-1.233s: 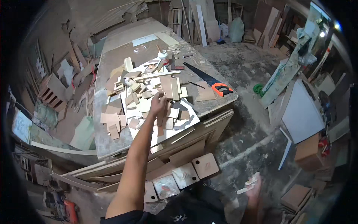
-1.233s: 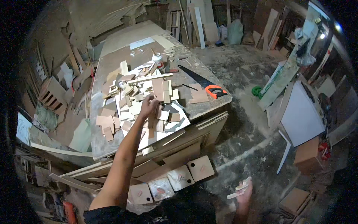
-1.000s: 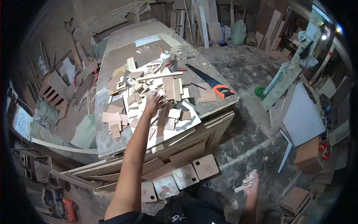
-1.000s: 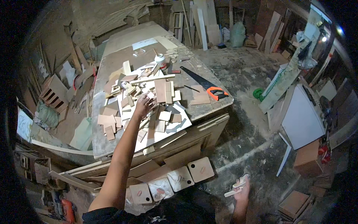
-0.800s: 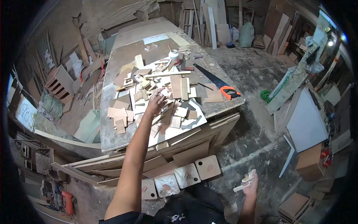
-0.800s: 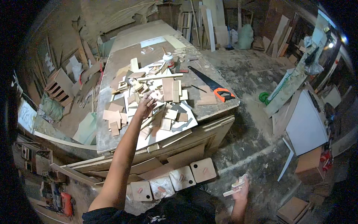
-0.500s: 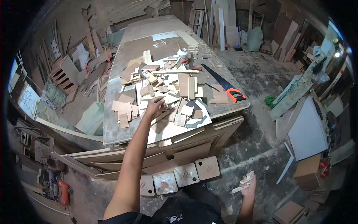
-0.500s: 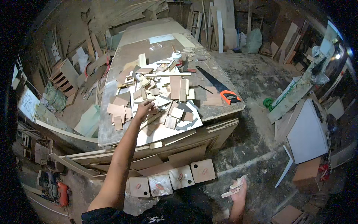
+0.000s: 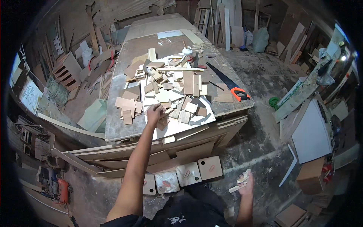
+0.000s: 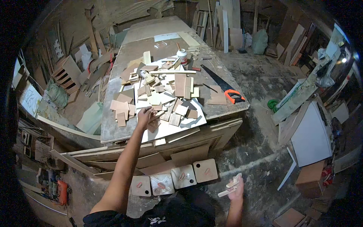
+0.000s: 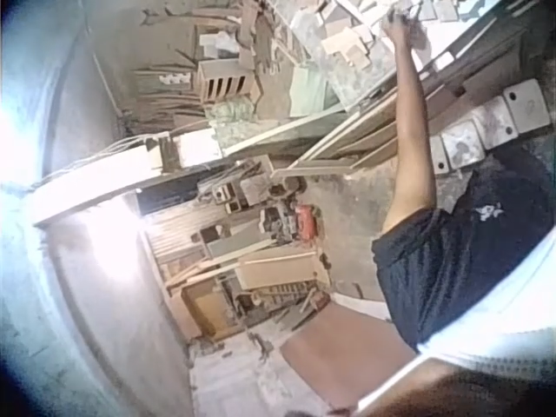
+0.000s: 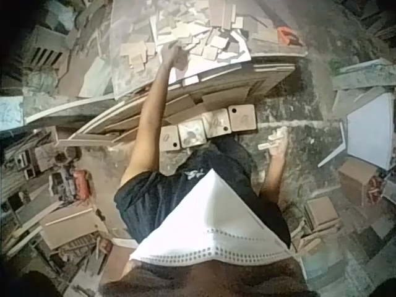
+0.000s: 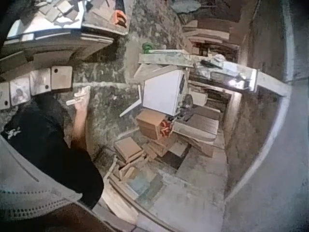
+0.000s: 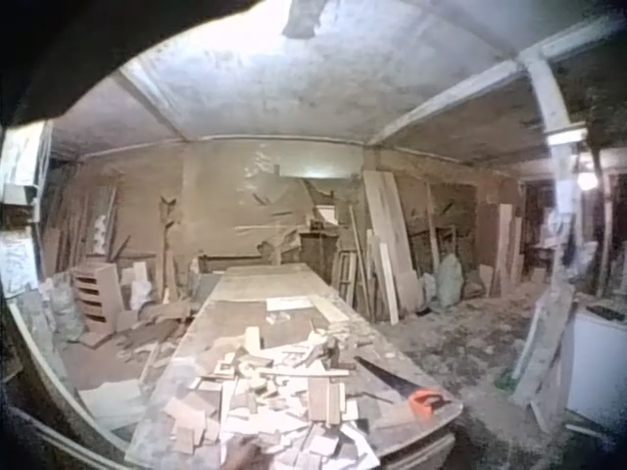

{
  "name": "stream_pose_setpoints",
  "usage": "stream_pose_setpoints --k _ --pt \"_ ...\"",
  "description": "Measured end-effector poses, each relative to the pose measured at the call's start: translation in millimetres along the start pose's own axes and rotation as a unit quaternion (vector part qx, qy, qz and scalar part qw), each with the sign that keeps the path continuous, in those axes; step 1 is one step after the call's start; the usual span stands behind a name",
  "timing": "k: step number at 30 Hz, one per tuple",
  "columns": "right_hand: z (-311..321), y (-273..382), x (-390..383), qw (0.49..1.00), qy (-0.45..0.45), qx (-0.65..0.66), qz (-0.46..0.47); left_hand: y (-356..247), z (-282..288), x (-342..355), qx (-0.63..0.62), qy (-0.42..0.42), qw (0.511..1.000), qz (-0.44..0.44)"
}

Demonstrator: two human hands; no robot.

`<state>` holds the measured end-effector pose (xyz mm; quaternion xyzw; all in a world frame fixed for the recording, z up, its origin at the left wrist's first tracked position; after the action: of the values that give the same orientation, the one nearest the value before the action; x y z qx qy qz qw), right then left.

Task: Sorting through a pile of wood scraps on a workbench in a workshop.

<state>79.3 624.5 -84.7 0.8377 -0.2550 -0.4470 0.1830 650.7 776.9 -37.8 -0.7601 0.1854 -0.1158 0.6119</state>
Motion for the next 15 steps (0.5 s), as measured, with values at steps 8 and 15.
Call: stream_pose_setpoints --k 8,15 --pt "-5 0 -5 0.999 -0.002 0.039 0.023 39 93 -68 0.138 -0.145 0.97 -0.136" --pt "-15 6 11 0.998 0.016 0.049 0.036 64 162 -68 0.409 -0.127 0.886 -0.179"
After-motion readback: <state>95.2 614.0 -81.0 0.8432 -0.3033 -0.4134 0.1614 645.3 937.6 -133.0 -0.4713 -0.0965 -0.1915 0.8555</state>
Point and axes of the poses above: each hand's wrist, its own x-axis towards the middle knuckle, its own z-axis out of the back of the hand, y = z × x, the point moved 6 cm from there along x, towards the middle knuckle, and after that the axes turned 5 degrees about -x, right-handed, at the moved point
